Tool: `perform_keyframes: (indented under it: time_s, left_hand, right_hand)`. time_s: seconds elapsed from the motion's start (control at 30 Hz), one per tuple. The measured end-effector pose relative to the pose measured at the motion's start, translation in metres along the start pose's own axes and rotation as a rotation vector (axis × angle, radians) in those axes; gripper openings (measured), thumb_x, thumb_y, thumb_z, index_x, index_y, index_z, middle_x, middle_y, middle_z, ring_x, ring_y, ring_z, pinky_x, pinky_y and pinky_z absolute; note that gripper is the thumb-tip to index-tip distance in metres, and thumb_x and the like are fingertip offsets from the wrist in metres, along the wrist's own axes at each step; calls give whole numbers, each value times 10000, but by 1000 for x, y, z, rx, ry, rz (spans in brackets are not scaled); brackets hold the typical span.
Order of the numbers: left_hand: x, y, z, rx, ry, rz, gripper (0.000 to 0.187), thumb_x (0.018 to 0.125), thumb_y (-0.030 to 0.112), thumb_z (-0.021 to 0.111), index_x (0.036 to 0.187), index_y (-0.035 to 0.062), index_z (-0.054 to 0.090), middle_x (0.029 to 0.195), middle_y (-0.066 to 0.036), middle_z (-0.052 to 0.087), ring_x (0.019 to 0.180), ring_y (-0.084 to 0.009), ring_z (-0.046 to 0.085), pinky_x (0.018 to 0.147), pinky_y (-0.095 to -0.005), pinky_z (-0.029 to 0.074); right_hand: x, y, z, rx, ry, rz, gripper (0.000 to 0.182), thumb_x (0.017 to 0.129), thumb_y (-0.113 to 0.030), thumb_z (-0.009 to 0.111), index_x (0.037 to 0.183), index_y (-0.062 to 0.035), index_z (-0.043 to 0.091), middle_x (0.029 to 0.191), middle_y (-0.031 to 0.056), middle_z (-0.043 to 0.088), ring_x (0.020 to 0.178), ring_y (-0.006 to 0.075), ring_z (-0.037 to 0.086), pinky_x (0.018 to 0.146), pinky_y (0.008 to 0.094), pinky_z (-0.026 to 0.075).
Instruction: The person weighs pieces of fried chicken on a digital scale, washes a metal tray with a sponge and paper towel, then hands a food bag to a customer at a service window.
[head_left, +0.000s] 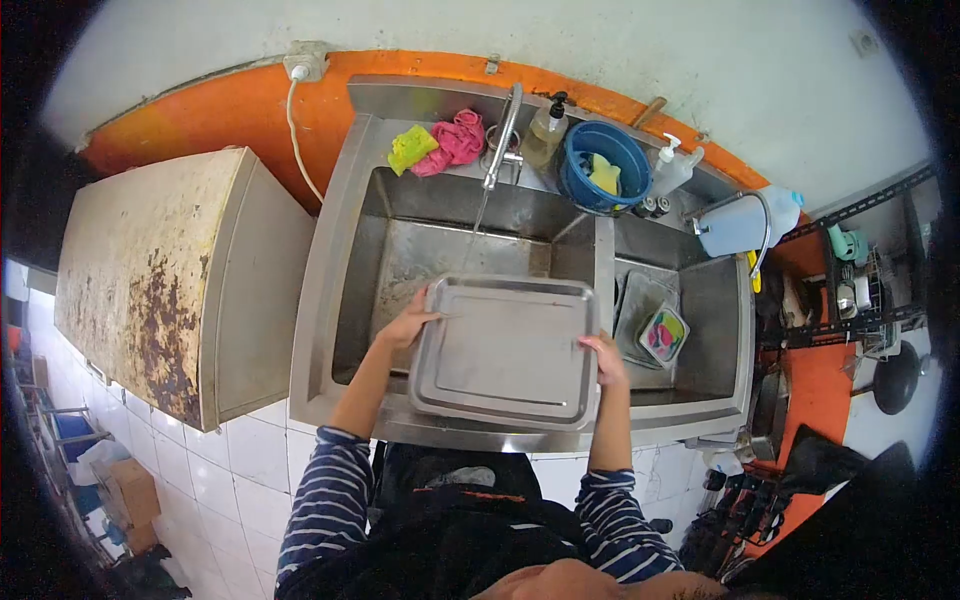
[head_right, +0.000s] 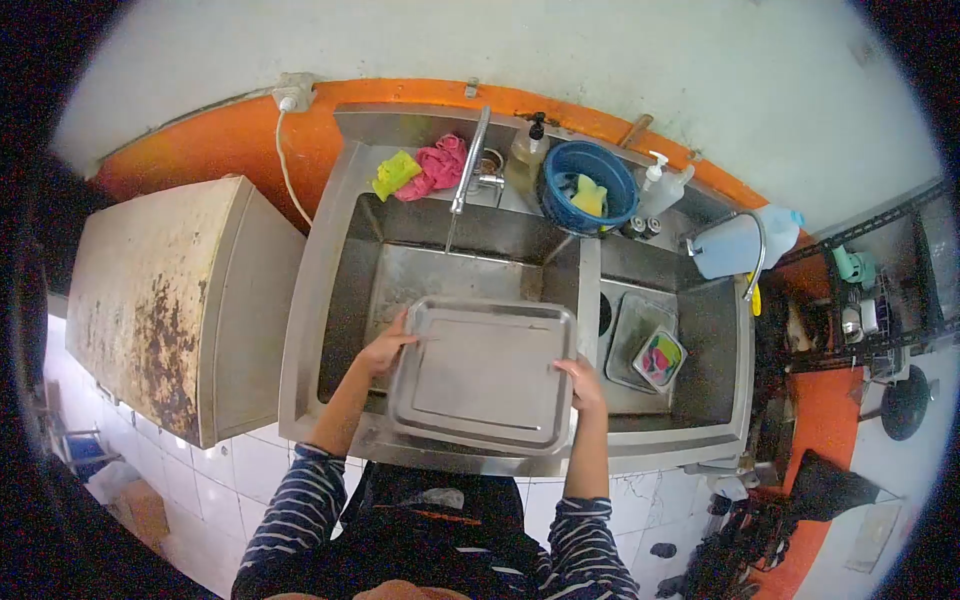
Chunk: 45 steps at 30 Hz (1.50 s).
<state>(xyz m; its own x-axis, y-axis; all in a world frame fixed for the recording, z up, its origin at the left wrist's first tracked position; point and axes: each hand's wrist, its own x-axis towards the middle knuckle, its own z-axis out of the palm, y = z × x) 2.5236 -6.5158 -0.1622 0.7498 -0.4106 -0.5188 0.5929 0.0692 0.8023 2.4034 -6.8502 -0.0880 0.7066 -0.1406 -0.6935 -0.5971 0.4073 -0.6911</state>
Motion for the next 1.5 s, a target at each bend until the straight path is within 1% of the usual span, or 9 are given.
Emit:
perform_keyframes:
  time_s: [0.27,0.43,0.6,0.77,0.87,1.03,1.1,1.3,1.5]
  left_hand:
    - [4,50,21,-152,-44,-253,339,686,151,578,970,-22,512,810,-89,571,680,-189,565,630,-319,472]
    - [-48,61,-10,-163,50,145,623,579,-19,445,1190,-4,324,1013,-124,494,912,-217,503,775,-311,425]
    - [-69,48,-2,-19,161,678,752,592,78,559,1271,30,241,1137,-73,430,1030,-164,420,861,-279,349]
    - [-100,68,-21,17,247,471,771,589,81,575,1286,33,247,1223,-66,381,987,-136,446,798,-280,394]
    - [-117,80,6,-21,330,552,774,588,118,572,1293,75,254,1268,-78,346,1144,-187,327,877,-299,358]
    - [-105,57,16,-205,351,667,795,617,97,525,1321,66,156,1297,-119,289,1141,-198,339,898,-304,338]
    - [-93,51,14,-234,479,728,775,627,72,491,1324,75,152,1278,-118,316,1141,-199,343,893,-294,334]
    - [-121,60,-5,-336,463,566,747,642,58,467,1327,113,172,1157,-103,431,1018,-197,429,792,-285,387]
    - [-132,55,-15,-200,621,89,511,713,206,503,1192,67,392,1039,-82,499,876,-215,496,777,-360,402]
  right_hand:
    - [37,20,-12,-281,337,-486,371,764,-204,589,1046,11,481,840,66,566,736,131,529,673,258,418]
    - [112,56,106,-1110,459,-590,566,809,-213,452,1277,-12,204,1294,217,257,1177,358,286,963,378,251]
    - [139,85,214,-953,46,-541,570,871,-350,283,1309,-25,119,1364,171,102,1270,288,56,1020,352,70]
    - [130,93,197,-940,-519,-1022,500,891,-277,250,1294,6,164,1378,132,78,1275,261,30,1020,353,51]
    - [194,98,189,-707,-139,-960,386,833,-285,396,1057,24,451,1023,134,505,946,254,480,819,347,373]
    - [224,78,209,-691,191,-1086,444,816,-398,440,789,23,578,707,113,586,598,216,557,538,322,442]
    - [256,65,195,-463,88,-296,445,817,-368,450,873,59,563,873,159,586,779,273,563,689,370,434]
    - [136,40,184,-1532,148,-558,556,787,-453,481,970,70,532,933,188,558,843,295,536,737,387,406]
    - [165,40,67,-723,-305,43,406,763,-252,569,1048,27,495,918,92,559,842,209,517,733,296,393]
